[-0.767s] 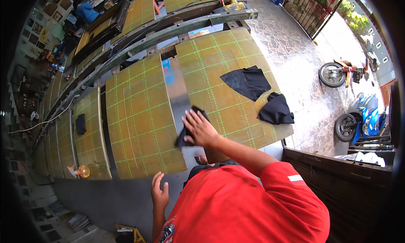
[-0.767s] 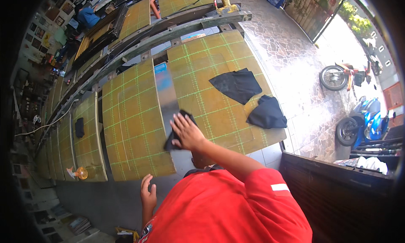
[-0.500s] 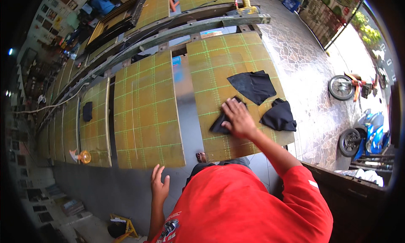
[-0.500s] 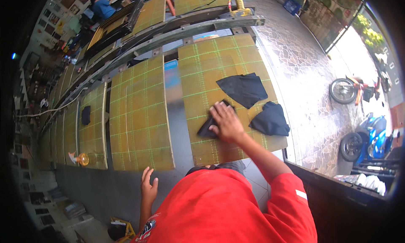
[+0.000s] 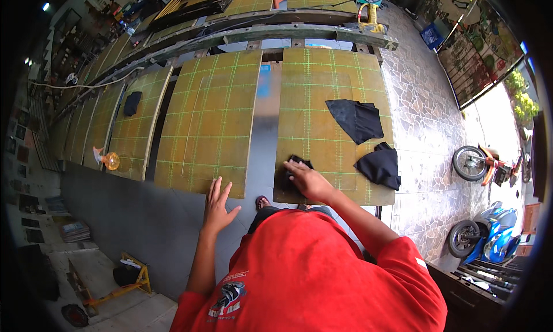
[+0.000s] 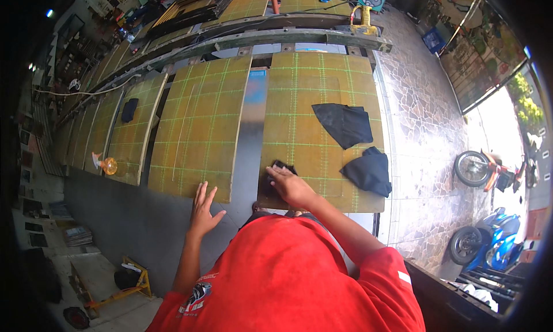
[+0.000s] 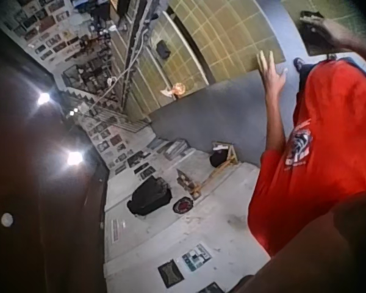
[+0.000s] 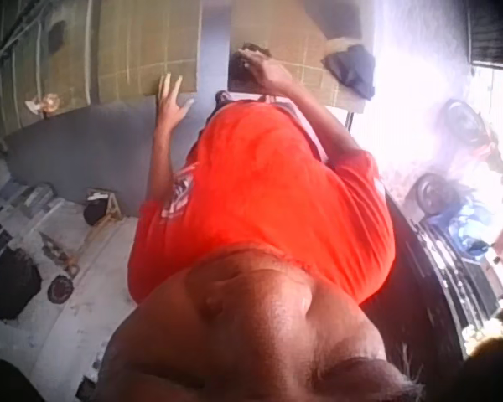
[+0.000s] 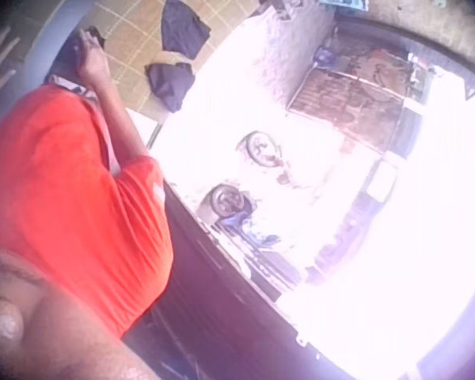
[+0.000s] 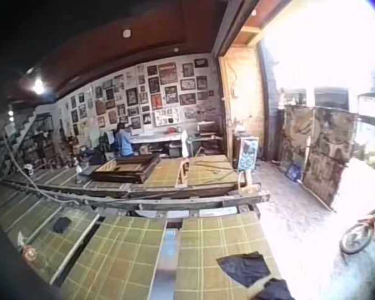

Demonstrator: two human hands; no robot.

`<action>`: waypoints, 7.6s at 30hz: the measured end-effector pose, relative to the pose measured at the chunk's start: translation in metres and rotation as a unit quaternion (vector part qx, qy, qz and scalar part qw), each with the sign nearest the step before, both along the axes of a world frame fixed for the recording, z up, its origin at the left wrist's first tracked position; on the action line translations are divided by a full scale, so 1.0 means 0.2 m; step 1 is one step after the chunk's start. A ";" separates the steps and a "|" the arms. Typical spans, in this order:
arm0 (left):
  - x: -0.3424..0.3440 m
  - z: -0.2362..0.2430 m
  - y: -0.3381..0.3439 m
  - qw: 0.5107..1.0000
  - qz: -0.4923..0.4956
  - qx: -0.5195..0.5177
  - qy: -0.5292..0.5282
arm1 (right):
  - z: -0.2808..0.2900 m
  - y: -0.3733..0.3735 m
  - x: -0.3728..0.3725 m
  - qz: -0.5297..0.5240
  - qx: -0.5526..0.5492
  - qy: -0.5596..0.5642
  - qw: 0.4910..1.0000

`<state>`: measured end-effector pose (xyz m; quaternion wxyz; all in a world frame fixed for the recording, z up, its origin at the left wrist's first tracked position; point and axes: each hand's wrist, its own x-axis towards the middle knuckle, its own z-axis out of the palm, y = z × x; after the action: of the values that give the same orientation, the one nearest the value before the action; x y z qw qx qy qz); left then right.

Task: The person picks up pieces of black fabric and places them onto a screen printing table, using a transparent registration sheet to align them.

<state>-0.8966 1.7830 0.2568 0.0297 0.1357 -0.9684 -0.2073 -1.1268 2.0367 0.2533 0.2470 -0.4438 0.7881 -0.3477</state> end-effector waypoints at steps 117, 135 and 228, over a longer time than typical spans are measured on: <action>-1.54 2.04 -0.95 0.958 -0.273 0.072 -0.043 | 0.73 0.23 -1.00 -0.326 -0.255 0.045 0.909; -1.48 1.74 -1.03 0.933 -0.255 0.101 -0.230 | 0.65 0.36 -0.38 -0.376 -0.232 -0.124 0.889; -2.49 0.13 -1.15 0.941 -0.202 0.017 -0.272 | -0.06 -1.34 -1.82 0.087 0.196 0.296 0.931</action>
<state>-1.3954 1.5532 0.2820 -0.2800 -0.0106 -0.9428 -0.1808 -1.4903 1.7682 0.2411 0.1140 -0.5358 0.8364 -0.0164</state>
